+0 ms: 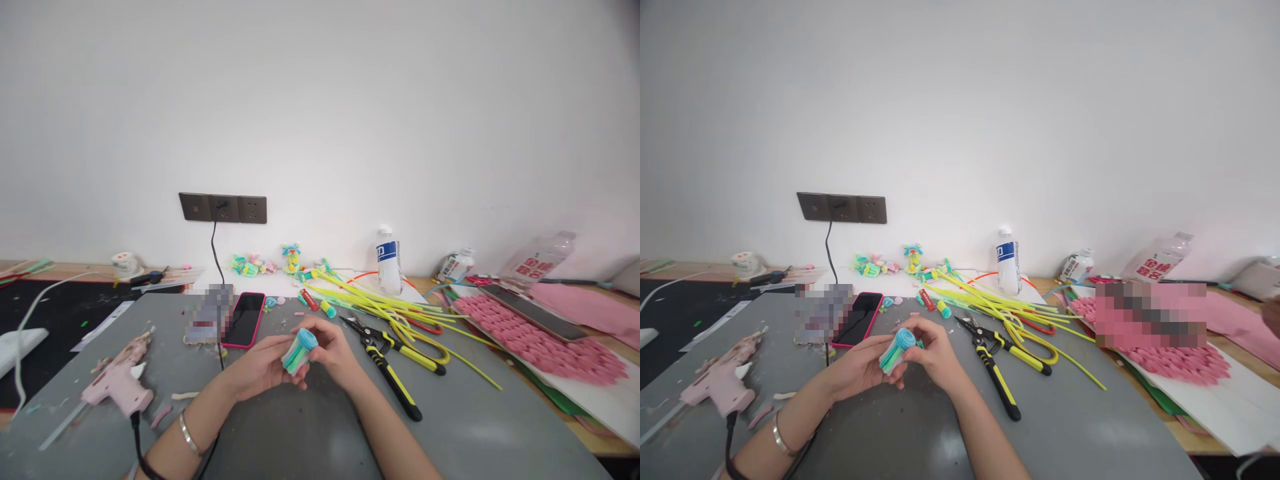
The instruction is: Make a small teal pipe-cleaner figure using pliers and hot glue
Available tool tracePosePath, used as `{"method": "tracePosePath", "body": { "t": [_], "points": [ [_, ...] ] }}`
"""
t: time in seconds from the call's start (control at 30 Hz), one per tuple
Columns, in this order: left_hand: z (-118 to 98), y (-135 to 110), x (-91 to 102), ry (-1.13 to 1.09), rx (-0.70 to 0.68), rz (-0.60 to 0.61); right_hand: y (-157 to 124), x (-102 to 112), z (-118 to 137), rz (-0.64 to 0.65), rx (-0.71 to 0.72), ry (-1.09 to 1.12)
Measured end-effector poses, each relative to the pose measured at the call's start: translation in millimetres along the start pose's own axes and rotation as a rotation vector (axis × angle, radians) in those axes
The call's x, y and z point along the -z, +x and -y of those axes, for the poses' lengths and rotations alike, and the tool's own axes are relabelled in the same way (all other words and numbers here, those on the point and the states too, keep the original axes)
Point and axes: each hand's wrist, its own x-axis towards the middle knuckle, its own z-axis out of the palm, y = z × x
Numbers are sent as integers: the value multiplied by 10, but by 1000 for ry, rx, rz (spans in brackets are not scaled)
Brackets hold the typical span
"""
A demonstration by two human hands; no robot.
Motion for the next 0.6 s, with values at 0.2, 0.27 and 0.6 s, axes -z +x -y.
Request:
{"method": "tracePosePath", "body": {
  "t": [0.2, 0.27, 0.6],
  "points": [
    [1, 31, 0, 115, -14, -94, -6, 6, -56, 23, -37, 36],
    [15, 63, 40, 176, -53, -156, 7, 12, -88, -13, -75, 85],
    [100, 115, 170, 791, -371, -306, 88, 24, -109, -160, -181, -60]
  ]
}}
